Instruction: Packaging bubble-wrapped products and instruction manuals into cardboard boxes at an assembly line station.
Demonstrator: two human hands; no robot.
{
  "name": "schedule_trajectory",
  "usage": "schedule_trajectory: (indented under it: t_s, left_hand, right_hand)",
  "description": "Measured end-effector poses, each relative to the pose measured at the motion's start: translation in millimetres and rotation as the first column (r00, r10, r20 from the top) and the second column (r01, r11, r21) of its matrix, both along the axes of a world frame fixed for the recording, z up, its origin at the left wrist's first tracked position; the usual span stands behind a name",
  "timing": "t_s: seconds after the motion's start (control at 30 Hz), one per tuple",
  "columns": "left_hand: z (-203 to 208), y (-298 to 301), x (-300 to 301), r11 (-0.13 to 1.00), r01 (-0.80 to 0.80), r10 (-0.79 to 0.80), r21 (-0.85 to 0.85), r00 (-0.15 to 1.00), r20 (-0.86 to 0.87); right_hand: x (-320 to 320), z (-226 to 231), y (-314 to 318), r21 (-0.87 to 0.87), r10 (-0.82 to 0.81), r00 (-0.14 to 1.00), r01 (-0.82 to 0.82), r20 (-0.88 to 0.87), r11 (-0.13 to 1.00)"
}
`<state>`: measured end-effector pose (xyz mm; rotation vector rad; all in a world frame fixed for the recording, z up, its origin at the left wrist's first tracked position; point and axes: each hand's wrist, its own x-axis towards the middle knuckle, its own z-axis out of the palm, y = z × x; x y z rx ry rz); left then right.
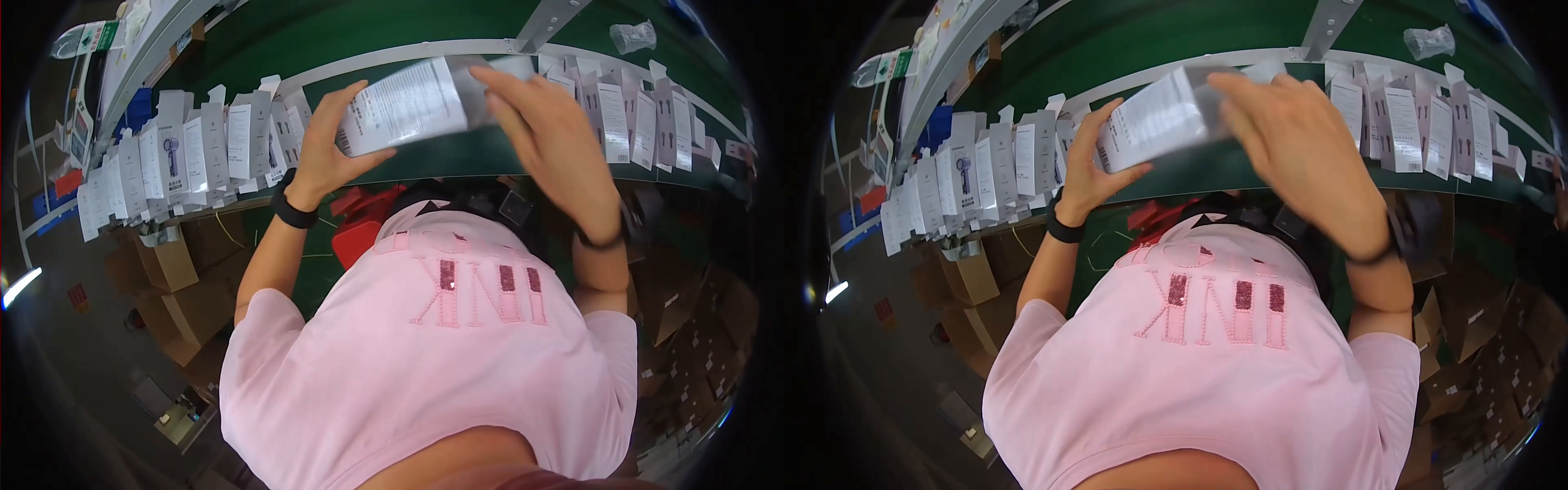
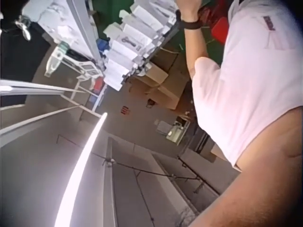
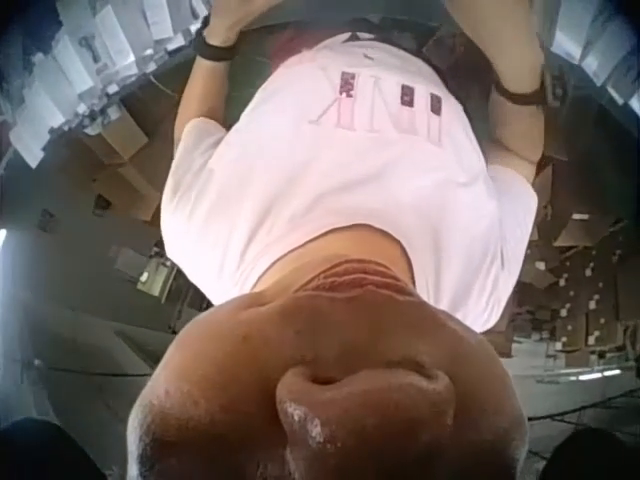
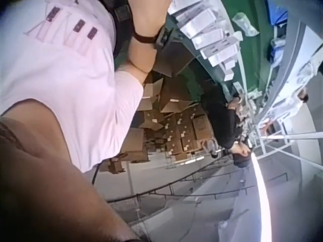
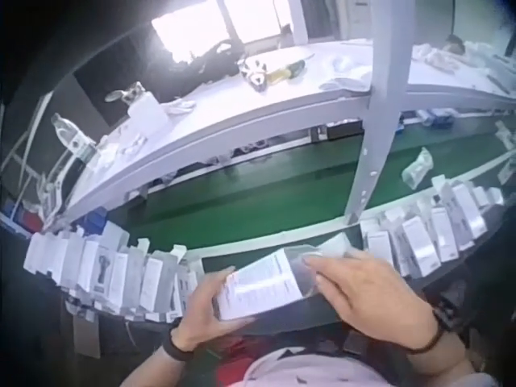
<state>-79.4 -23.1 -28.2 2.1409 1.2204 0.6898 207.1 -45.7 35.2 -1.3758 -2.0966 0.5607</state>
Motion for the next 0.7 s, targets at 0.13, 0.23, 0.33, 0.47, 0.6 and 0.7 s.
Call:
schedule_trajectory:
  t_s: [0.13, 0.23, 0.33, 0.47, 0.6, 0.7]
  left_hand:
    - [-34.0, 46.0, 44.6, 0.978, -0.111, -0.007, -0.178, 0.829, -0.559]
    - [-50.4, 53.3, 91.5, 0.974, -0.128, -0.032, -0.185, 0.735, -0.678]
    - [-68.0, 54.9, 98.2, 0.949, -0.216, 0.005, -0.23, 0.739, -0.674]
    - [-76.7, 41.7, 96.6, 0.933, -0.269, 0.029, -0.24, 0.719, -0.694]
    - [-63.0, 29.4, 97.7, 0.91, -0.348, 0.103, -0.224, 0.715, -0.692]
    - [-54.5, 46.6, 106.2, 0.875, -0.36, 0.022, -0.323, 0.697, -0.717]
  right_hand:
    - [44.0, -182.6, 31.8, -0.103, -0.295, 0.944, 0.311, 0.145, 0.945]
    - [54.8, -190.9, -4.7, -0.271, -0.216, 0.972, 0.233, 0.091, 0.934]
    - [77.2, -108.0, -26.8, -0.626, -0.138, 0.985, 0.169, 0.098, 0.761]
    - [127.2, -0.9, -28.1, -0.381, -0.395, 0.885, 0.464, 0.247, 0.8]
    - [212.9, 37.9, 6.4, -0.247, -0.523, 0.829, 0.559, 0.2, 0.792]
    - [272.7, -0.2, 65.1, -0.339, -0.379, 0.73, 0.627, 0.568, 0.701]
